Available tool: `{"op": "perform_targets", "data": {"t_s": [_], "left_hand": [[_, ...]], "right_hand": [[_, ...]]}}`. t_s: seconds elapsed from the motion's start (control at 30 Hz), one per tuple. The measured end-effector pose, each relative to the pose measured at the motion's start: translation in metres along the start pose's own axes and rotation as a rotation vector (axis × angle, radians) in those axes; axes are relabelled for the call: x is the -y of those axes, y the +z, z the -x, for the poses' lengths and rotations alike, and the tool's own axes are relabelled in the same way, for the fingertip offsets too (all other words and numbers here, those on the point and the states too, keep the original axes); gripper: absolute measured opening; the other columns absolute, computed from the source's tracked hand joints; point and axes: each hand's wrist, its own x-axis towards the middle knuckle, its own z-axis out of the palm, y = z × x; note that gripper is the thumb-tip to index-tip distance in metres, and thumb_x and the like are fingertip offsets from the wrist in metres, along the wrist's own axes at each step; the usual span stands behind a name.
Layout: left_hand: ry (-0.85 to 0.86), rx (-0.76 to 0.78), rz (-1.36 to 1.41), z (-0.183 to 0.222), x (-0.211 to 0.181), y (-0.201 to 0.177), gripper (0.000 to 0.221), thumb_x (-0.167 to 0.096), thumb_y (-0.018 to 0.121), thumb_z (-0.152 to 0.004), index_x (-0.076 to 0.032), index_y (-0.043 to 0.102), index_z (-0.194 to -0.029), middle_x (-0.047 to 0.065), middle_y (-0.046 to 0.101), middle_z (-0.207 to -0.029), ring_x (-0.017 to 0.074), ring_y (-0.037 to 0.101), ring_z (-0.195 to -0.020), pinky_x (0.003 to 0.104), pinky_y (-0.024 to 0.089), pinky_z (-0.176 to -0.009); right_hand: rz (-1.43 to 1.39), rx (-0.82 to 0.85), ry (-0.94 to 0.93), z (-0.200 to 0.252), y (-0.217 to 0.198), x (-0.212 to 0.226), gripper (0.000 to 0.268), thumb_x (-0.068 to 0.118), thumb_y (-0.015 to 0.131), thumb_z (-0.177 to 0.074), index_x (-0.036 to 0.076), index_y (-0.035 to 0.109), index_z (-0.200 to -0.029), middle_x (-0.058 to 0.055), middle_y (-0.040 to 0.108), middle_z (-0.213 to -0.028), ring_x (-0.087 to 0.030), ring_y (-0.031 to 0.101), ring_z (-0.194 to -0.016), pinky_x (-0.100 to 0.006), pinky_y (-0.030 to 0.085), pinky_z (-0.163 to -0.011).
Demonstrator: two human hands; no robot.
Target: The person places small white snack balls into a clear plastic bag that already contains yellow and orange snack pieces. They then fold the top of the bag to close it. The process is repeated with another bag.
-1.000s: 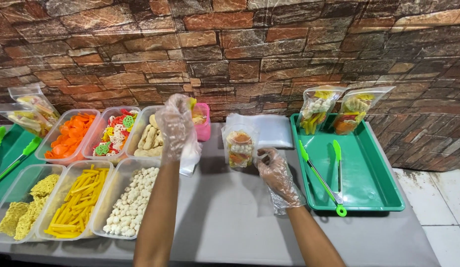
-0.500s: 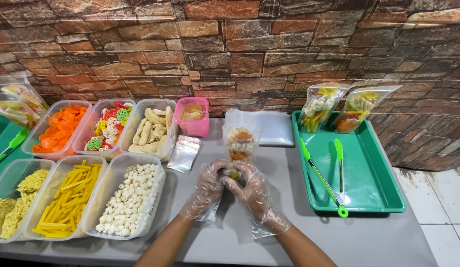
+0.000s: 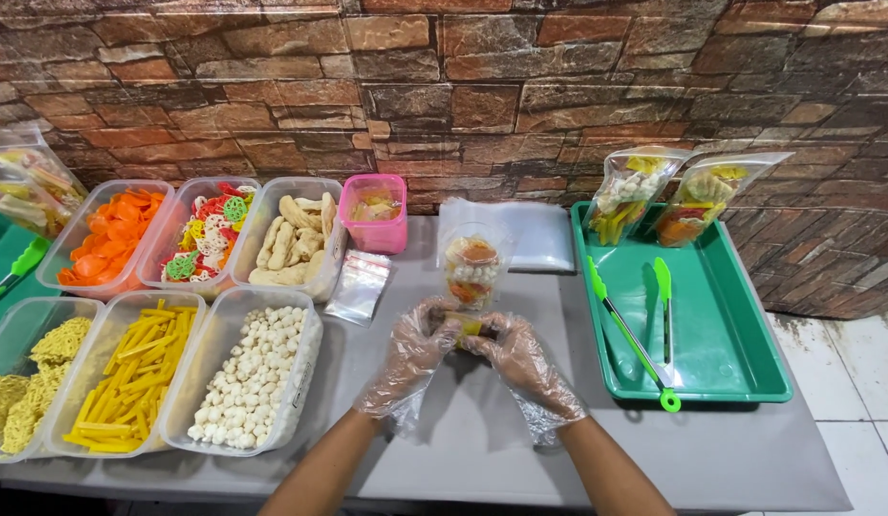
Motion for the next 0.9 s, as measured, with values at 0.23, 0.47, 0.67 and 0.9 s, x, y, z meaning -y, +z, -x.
{"op": "perform_targets", "data": {"t_s": [0.23,0.47,0.67,0.9], "left_hand": [[-0.291,0.090,-0.189,0.003,-0.041,0.009,0.028,-0.028,0.086,-0.081,-0.008,0.075,-0.098,0.008,0.073,-0.085,0.0141,0.068,-0.084,0.031,0.059,-0.077],[-0.299,0.101,-0.142,0.021,-0.093,0.020,0.027,-0.028,0.083,-0.084,-0.010,0.079,-0.103,0.010,0.077,-0.090,0.0154,0.069,-0.089,0.032,0.060,-0.082],[-0.297,0.115,-0.182,0.017,-0.072,0.017,0.025,-0.031,0.079,-0.087,-0.014,0.081,-0.104,0.009,0.079,-0.094,0.0178,0.071,-0.094,0.035,0.058,-0.086],[-0.272,0.173,-0.111,0.001,-0.027,-0.001,0.021,-0.012,0.070,-0.088,-0.013,0.082,-0.106,0.013,0.079,-0.103,0.0217,0.074,-0.097,0.033,0.063,-0.082]], "right_hand": [[-0.059,-0.025,0.082,-0.007,-0.011,0.002,0.043,0.022,0.090,-0.076,-0.002,0.075,-0.109,-0.018,0.075,-0.090,-0.021,0.067,-0.082,-0.033,0.058,-0.074],[-0.081,-0.082,0.039,-0.019,-0.019,-0.027,0.027,0.020,0.086,-0.084,-0.001,0.080,-0.100,-0.016,0.077,-0.088,-0.016,0.064,-0.083,-0.033,0.057,-0.077],[-0.126,-0.093,-0.039,-0.019,-0.016,-0.036,0.025,0.011,0.088,-0.078,-0.003,0.079,-0.097,-0.020,0.076,-0.089,-0.022,0.069,-0.084,-0.036,0.059,-0.080],[-0.126,-0.055,-0.249,-0.033,-0.028,-0.066,0.015,0.002,0.085,-0.076,-0.001,0.082,-0.091,-0.020,0.078,-0.093,-0.022,0.071,-0.092,-0.037,0.058,-0.081]]}}
